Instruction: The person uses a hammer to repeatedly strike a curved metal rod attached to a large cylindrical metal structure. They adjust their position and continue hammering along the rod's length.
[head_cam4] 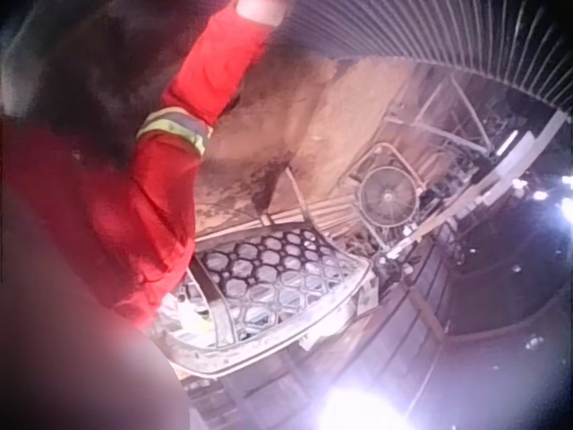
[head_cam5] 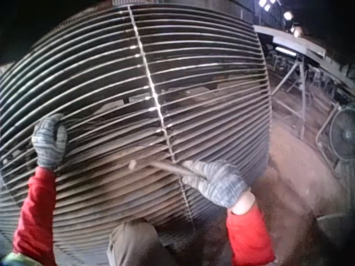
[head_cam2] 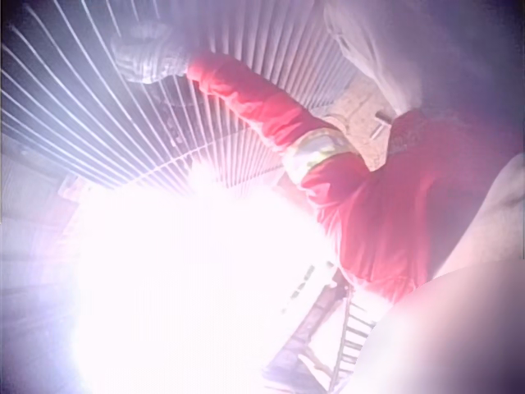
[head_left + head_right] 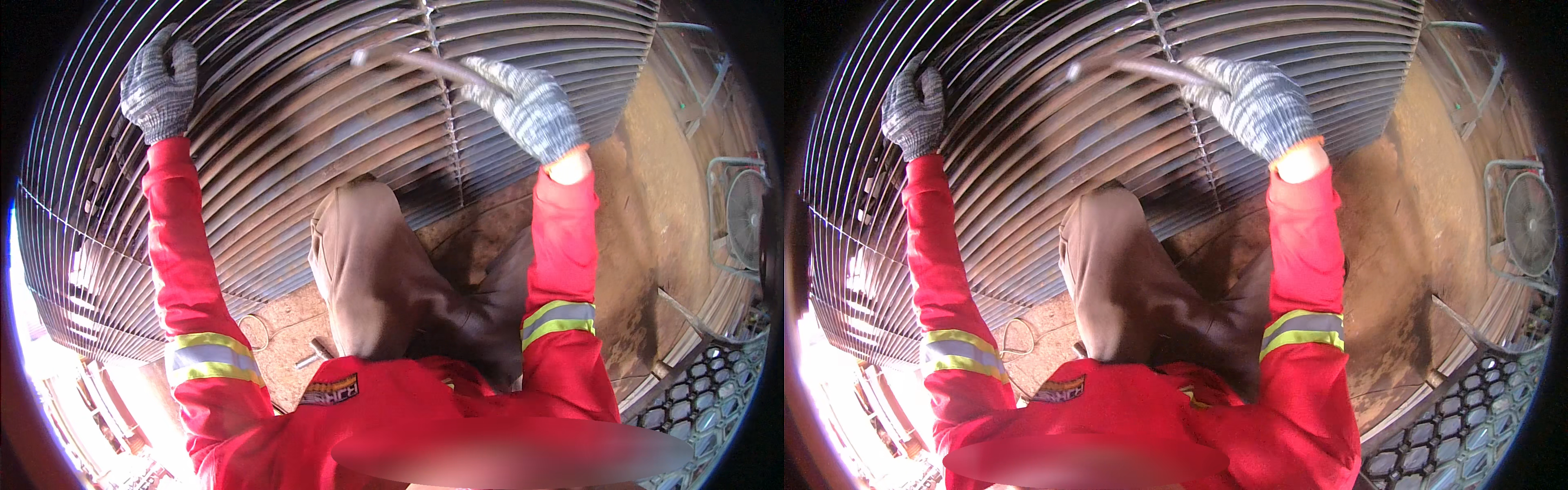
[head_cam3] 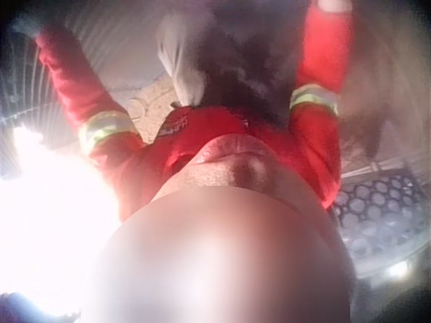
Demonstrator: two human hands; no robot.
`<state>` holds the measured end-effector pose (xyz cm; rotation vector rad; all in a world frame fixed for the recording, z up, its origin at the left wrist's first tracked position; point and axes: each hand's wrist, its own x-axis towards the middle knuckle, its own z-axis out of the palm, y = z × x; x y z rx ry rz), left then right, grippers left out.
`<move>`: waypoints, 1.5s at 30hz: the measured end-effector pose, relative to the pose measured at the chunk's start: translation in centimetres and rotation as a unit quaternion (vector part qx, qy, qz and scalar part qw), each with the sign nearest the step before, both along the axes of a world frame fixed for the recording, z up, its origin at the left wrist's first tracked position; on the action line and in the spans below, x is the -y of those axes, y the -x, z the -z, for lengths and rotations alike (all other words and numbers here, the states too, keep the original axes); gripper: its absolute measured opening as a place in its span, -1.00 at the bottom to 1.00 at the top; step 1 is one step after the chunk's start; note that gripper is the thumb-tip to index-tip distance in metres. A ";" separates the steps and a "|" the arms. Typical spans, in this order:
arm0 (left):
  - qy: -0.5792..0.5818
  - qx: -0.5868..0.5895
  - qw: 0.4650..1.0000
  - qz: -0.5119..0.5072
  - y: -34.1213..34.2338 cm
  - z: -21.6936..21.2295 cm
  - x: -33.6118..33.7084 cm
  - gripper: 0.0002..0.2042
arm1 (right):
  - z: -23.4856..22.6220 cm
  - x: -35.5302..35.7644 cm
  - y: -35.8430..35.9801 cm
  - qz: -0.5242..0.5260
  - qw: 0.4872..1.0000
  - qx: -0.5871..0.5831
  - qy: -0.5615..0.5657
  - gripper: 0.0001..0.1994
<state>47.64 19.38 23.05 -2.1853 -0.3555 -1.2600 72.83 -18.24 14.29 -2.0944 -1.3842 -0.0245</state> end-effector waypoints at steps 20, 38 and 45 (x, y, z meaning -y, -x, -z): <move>-0.005 -0.006 1.000 -0.023 0.5 0.3 -0.3 -0.73 | 2.4 1.8 4.7 0.013 0.990 0.138 -0.022 -0.61; -0.009 -0.001 1.000 0.006 -0.4 0.2 0.3 -0.76 | 1.4 1.0 1.3 0.003 0.984 0.171 0.054 -0.61; 0.003 -0.007 1.000 0.000 -0.3 0.0 0.2 -0.75 | 1.7 -0.3 -0.2 -0.070 0.979 0.180 -0.064 -0.62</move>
